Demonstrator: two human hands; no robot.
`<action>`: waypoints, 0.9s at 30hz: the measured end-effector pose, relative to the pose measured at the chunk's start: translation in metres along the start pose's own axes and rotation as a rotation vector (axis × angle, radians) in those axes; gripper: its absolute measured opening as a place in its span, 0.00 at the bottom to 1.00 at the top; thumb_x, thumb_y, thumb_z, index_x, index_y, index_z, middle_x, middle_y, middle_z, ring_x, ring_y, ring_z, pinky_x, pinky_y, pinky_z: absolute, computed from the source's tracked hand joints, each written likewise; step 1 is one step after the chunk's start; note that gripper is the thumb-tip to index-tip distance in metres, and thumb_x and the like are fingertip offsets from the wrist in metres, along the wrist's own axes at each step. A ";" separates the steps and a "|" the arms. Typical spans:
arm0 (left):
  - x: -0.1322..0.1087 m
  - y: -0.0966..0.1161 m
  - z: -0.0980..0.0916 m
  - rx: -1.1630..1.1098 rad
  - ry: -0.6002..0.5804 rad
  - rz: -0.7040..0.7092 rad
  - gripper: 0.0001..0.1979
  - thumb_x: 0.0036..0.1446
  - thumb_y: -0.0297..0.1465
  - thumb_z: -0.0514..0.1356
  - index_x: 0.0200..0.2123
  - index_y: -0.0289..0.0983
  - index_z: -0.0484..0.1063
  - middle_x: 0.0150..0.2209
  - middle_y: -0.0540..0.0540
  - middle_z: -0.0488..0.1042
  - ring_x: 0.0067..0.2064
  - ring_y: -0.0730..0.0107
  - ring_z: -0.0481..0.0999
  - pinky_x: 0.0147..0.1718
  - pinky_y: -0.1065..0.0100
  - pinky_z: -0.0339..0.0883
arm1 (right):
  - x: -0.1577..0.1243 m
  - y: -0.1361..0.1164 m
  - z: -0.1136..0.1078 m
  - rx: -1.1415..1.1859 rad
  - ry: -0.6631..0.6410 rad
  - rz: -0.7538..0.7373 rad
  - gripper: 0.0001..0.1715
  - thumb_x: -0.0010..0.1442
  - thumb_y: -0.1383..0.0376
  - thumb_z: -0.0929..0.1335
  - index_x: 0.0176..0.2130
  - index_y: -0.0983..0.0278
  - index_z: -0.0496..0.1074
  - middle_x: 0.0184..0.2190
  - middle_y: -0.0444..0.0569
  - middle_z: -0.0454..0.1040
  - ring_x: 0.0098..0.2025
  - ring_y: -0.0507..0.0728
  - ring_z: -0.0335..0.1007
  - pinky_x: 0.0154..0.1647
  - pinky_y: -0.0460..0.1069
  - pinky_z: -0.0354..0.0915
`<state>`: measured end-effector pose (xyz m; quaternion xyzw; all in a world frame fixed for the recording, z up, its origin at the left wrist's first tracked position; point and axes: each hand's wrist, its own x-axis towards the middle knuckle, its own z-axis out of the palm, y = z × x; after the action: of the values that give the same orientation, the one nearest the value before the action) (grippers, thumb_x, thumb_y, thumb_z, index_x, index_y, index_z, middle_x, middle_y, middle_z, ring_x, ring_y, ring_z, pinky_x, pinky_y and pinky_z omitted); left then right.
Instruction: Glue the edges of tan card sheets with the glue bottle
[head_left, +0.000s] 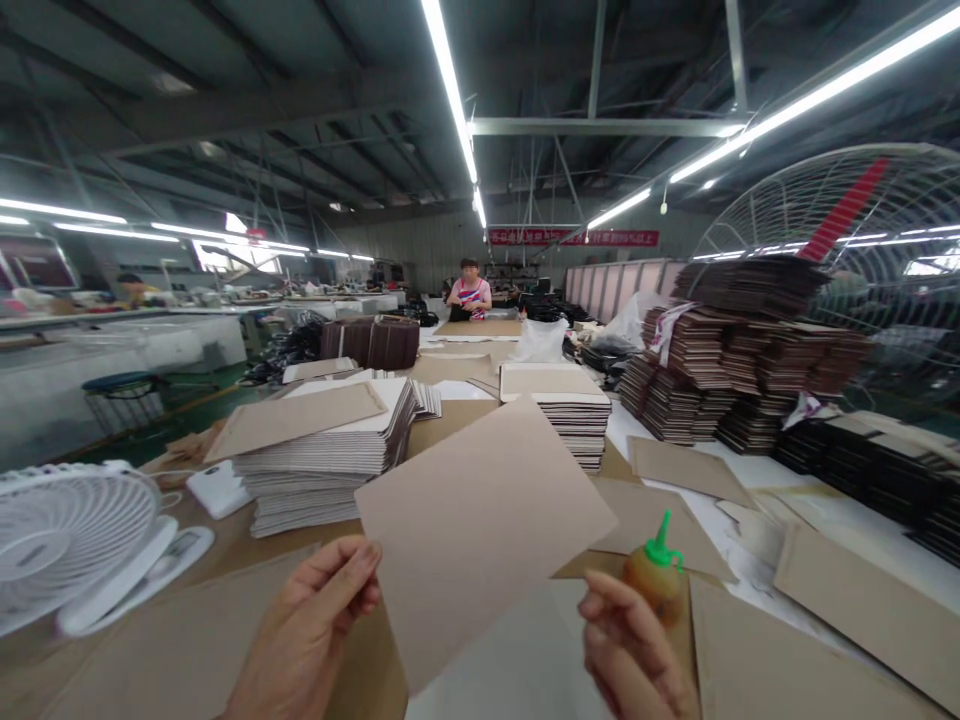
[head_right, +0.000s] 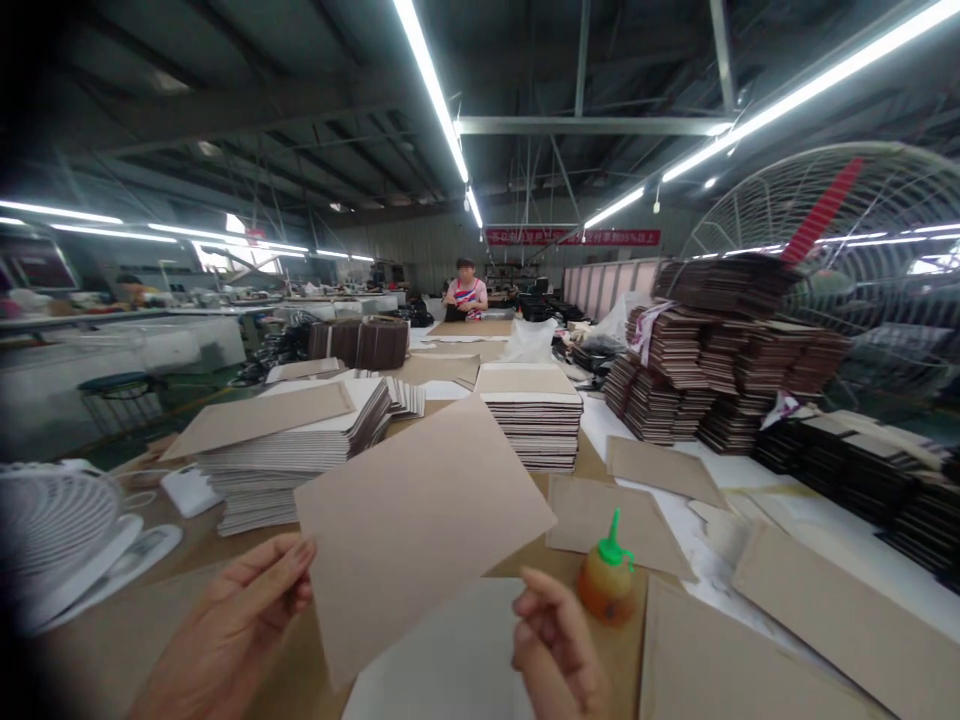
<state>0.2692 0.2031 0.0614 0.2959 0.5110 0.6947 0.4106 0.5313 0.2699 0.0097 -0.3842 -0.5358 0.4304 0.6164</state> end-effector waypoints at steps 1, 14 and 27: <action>-0.001 0.003 -0.006 0.030 -0.023 -0.022 0.13 0.51 0.40 0.68 0.29 0.35 0.75 0.27 0.51 0.70 0.28 0.74 0.65 0.28 0.75 0.63 | 0.005 -0.005 -0.011 -0.001 0.058 0.023 0.19 0.55 0.54 0.70 0.45 0.58 0.75 0.33 0.50 0.74 0.29 0.56 0.71 0.26 0.48 0.66; -0.021 -0.012 -0.028 0.204 -0.065 -0.228 0.15 0.45 0.40 0.71 0.28 0.36 0.75 0.24 0.50 0.68 0.27 0.71 0.68 0.26 0.74 0.65 | 0.024 -0.036 -0.036 -0.406 -0.171 -0.206 0.19 0.65 0.59 0.64 0.55 0.52 0.71 0.44 0.48 0.68 0.47 0.56 0.64 0.47 0.51 0.62; -0.019 -0.019 -0.022 0.275 -0.070 -0.228 0.14 0.46 0.40 0.70 0.27 0.35 0.75 0.23 0.52 0.68 0.25 0.75 0.63 0.23 0.77 0.61 | 0.013 -0.027 -0.034 -0.428 -0.198 -0.281 0.19 0.64 0.64 0.66 0.54 0.54 0.72 0.38 0.47 0.70 0.40 0.53 0.67 0.37 0.46 0.64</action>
<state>0.2653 0.1794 0.0372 0.3132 0.6169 0.5565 0.4601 0.5693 0.2727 0.0348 -0.3837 -0.7203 0.2530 0.5195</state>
